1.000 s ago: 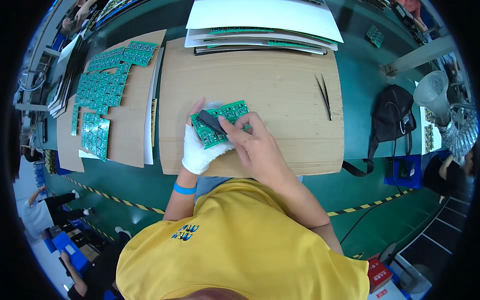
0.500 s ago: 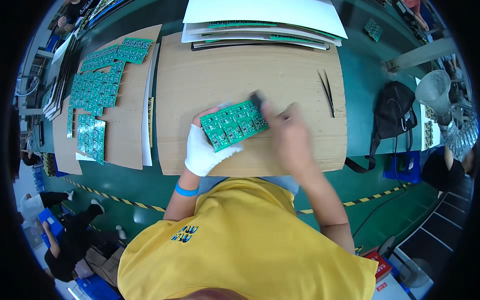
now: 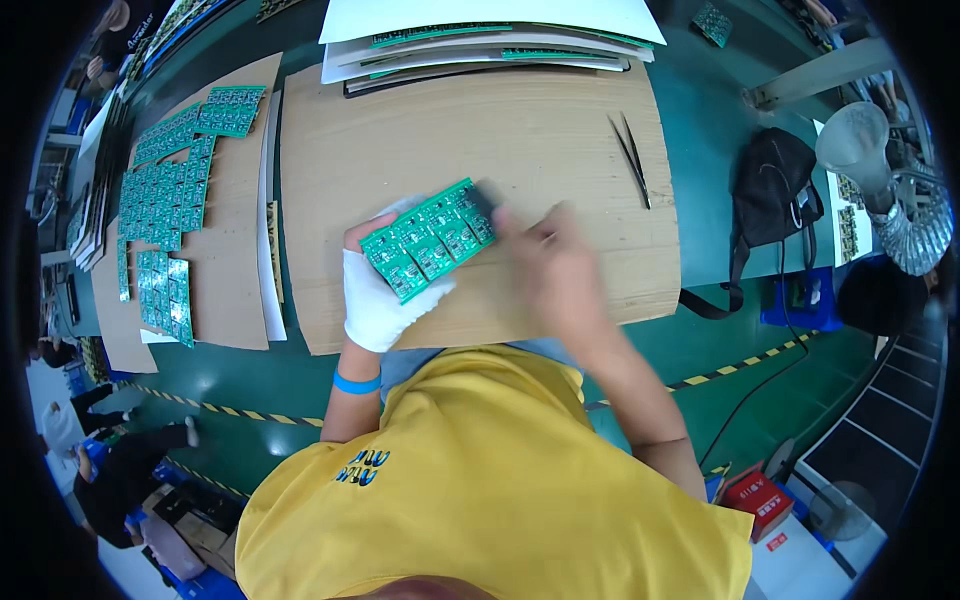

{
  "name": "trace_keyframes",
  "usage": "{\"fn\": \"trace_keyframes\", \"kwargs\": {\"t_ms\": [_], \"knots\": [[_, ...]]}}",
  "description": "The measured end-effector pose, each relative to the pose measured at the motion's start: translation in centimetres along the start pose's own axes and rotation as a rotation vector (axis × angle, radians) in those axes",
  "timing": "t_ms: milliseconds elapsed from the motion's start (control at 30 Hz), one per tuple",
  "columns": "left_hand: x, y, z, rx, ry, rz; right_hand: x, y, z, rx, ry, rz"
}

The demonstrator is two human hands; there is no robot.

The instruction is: Cleaning and inspecting printed circuit boards using a small brush at a manual assembly station.

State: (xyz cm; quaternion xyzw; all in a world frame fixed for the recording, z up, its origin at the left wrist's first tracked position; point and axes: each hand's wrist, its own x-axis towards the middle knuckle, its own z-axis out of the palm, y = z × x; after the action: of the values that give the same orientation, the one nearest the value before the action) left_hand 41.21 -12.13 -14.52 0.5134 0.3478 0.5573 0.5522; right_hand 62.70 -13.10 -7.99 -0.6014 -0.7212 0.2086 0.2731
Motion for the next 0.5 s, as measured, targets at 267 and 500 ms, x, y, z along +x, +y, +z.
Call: {"fn": "trace_keyframes", "kwargs": {"t_ms": [267,500], "knots": [[0.0,0.2,-0.1,-0.009,0.011,0.046,-0.1,4.0,-0.1,0.031,0.056,-0.035],[0.8,0.7,0.4,-0.26,0.202,-0.205,0.8,1.2,-1.2,0.098,0.151,-0.287]]}}
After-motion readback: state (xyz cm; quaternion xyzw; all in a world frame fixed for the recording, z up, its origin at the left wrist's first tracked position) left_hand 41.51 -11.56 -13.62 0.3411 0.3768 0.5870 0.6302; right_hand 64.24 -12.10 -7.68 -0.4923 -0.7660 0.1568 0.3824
